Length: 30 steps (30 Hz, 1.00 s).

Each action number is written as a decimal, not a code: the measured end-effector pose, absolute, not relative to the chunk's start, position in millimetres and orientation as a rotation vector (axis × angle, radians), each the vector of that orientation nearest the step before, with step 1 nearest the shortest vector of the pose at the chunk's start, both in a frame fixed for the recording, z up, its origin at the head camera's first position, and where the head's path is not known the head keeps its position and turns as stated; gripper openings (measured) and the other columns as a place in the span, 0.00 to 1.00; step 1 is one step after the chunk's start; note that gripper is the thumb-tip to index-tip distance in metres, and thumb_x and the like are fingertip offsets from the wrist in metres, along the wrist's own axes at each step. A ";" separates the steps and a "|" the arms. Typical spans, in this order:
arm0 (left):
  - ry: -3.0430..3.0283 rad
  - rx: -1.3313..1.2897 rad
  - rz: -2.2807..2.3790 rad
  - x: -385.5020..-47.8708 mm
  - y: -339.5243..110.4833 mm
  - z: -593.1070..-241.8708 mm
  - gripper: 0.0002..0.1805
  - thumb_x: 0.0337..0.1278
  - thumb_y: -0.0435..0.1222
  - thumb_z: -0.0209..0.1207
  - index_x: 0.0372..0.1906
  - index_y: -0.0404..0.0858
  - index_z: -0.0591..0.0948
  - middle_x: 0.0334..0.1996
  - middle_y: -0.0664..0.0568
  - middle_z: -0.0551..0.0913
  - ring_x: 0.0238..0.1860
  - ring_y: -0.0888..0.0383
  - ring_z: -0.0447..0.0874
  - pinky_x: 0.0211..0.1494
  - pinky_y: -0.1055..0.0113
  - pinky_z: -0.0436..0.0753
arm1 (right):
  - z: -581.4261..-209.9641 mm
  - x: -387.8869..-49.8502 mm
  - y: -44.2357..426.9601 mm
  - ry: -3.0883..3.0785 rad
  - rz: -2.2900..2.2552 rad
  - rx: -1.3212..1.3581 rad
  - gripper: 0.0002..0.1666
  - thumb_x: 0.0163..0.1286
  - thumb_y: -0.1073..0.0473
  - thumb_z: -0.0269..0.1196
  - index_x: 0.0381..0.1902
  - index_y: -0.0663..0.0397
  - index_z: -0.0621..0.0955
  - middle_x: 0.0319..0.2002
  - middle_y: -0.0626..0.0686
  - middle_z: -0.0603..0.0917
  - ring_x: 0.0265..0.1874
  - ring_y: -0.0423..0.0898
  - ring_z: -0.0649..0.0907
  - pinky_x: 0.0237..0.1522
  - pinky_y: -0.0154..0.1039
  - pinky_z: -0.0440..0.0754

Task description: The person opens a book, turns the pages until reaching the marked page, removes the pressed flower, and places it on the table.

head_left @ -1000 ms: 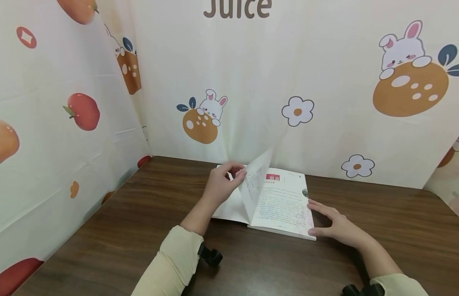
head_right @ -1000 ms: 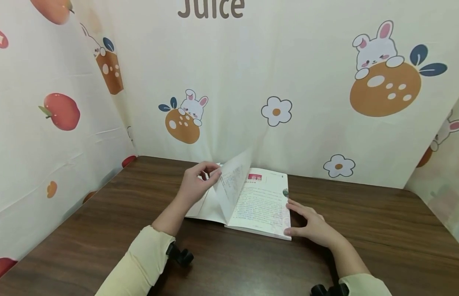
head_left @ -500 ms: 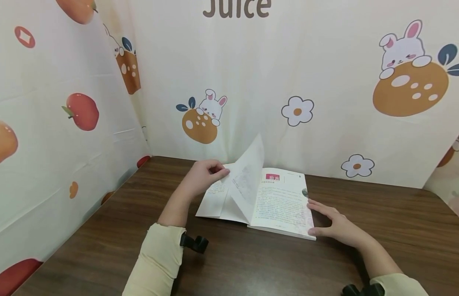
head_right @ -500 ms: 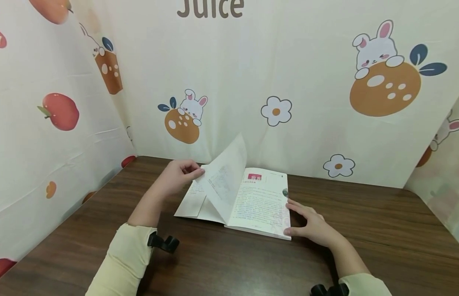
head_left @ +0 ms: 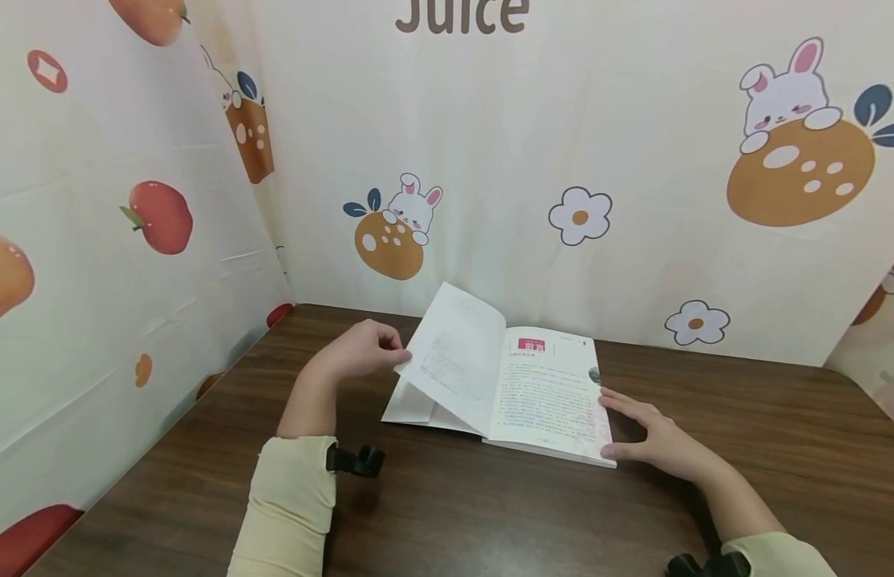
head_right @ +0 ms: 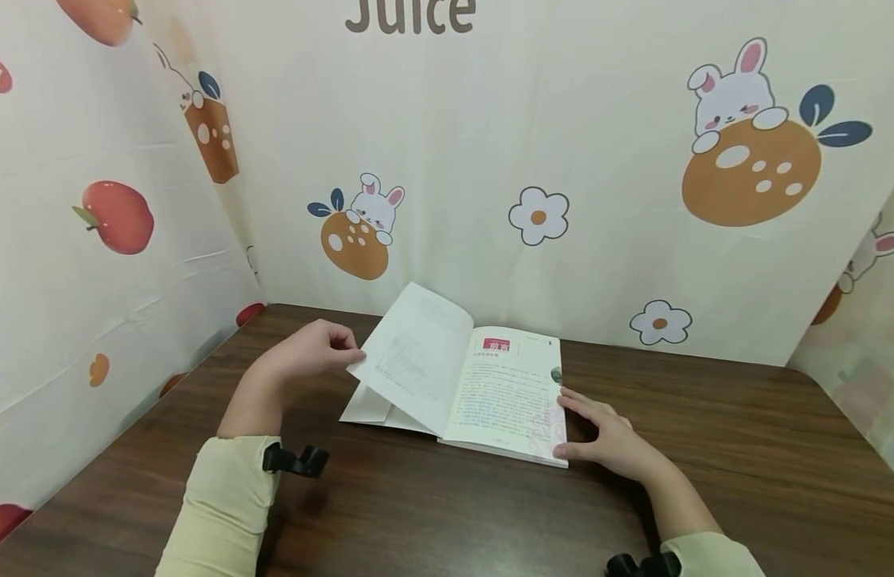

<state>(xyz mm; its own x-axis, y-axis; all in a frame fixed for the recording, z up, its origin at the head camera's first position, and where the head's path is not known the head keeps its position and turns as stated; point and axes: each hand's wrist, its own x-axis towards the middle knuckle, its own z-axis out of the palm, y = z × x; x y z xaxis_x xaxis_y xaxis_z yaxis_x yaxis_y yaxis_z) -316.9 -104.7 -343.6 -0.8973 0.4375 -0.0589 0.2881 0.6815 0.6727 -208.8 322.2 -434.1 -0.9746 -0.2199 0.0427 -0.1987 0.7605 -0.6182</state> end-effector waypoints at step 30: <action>2.538 0.328 0.687 -335.2 -111.4 -394.4 0.13 0.50 0.37 0.63 0.16 0.37 0.79 0.14 0.50 0.76 0.20 0.56 0.72 0.28 0.65 0.72 | -434.5 -207.7 322.0 2.895 -1.016 -0.328 0.47 0.50 0.43 0.70 0.65 0.55 0.67 0.68 0.59 0.60 0.64 0.65 0.56 0.49 0.73 0.53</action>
